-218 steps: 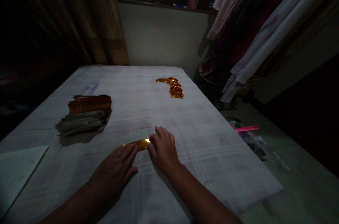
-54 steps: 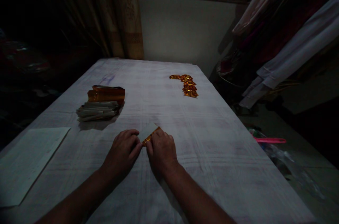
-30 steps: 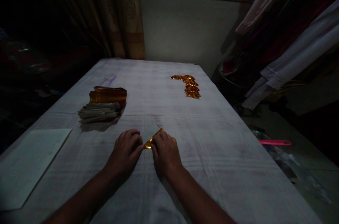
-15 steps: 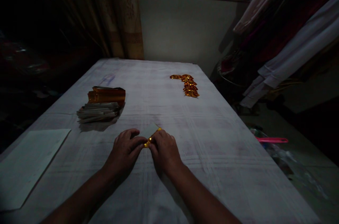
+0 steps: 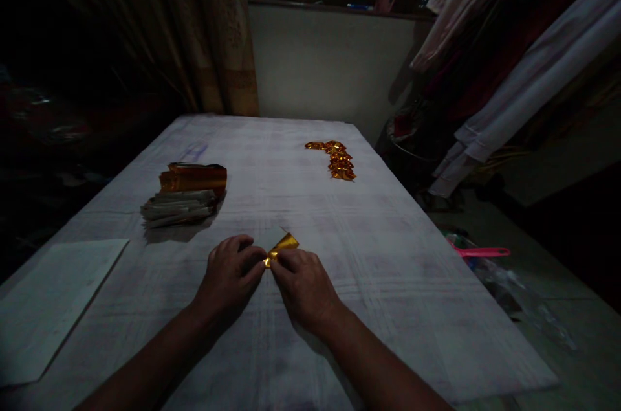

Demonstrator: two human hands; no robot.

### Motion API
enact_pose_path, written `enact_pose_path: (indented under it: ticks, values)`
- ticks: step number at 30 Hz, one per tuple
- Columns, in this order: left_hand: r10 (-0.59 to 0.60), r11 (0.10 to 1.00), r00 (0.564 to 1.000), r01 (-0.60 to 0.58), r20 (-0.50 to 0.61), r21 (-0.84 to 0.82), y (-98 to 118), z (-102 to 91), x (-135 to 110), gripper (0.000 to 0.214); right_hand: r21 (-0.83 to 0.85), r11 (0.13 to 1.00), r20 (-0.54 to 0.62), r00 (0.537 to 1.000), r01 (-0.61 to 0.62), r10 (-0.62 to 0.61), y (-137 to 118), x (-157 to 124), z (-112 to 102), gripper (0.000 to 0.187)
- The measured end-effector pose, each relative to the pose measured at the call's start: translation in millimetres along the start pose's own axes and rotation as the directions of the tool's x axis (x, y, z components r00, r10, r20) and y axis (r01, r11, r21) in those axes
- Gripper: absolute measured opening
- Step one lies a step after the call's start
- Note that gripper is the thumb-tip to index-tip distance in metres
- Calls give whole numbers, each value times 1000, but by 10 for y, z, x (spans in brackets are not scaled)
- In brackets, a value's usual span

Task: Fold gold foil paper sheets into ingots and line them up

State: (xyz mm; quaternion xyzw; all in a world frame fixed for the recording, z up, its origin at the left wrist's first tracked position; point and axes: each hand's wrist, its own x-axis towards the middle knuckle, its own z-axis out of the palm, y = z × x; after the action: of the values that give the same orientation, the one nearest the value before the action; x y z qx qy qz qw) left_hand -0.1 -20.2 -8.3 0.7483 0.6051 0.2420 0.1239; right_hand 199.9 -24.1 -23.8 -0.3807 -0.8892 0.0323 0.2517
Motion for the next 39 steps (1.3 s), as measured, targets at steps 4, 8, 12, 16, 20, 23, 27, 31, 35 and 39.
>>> enact_pose_path:
  ticks: [4, 8, 12, 16, 20, 23, 27, 31, 35, 39]
  values:
    - [-35, 999, 999, 35, -9, 24, 60, 30, 23, 7, -4, 1000, 69, 997, -26, 26, -27, -20, -58, 42]
    - [-19, 1000, 1000, 19, -1, 14, 31, 38, 36, 7, -3, 999, 112, 992, -51, 51, -41, -24, -96, 43]
    - [-2, 1000, 1000, 2, 25, 9, -38, 15, 37, 10, -4, 998, 113, 991, -68, 68, -40, -33, -78, 43]
    - [41, 999, 999, -42, 29, 28, -137, -9, 33, 14, -29, 997, 124, 989, -77, 80, -45, -38, -62, 45]
    - [80, 993, 996, -84, 44, 81, -175, -45, 10, 21, -67, 994, 85, 992, -84, 90, -42, -47, -61, 45]
    - [130, 981, 991, -130, 15, 146, -80, -76, -41, 27, -68, 994, 75, 993, -89, 94, -38, -47, -59, 43]
    - [297, 937, 955, -291, -3, 195, 87, -87, -123, 27, -53, 991, 77, 989, -123, 127, -74, -34, -56, 43]
    - [333, 919, 943, -330, 21, 218, 115, -93, -130, 23, 33, 995, 44, 995, -91, 90, -99, -20, -65, 44]
    - [362, 885, 930, -362, 56, 291, 122, -125, -41, 6, 104, 989, -26, 994, -104, 107, 41, 16, -83, 35]
    - [393, 854, 915, -399, 89, 334, 173, -122, 84, 10, 34, 959, -15, 959, -282, 283, 237, 77, -100, 32]
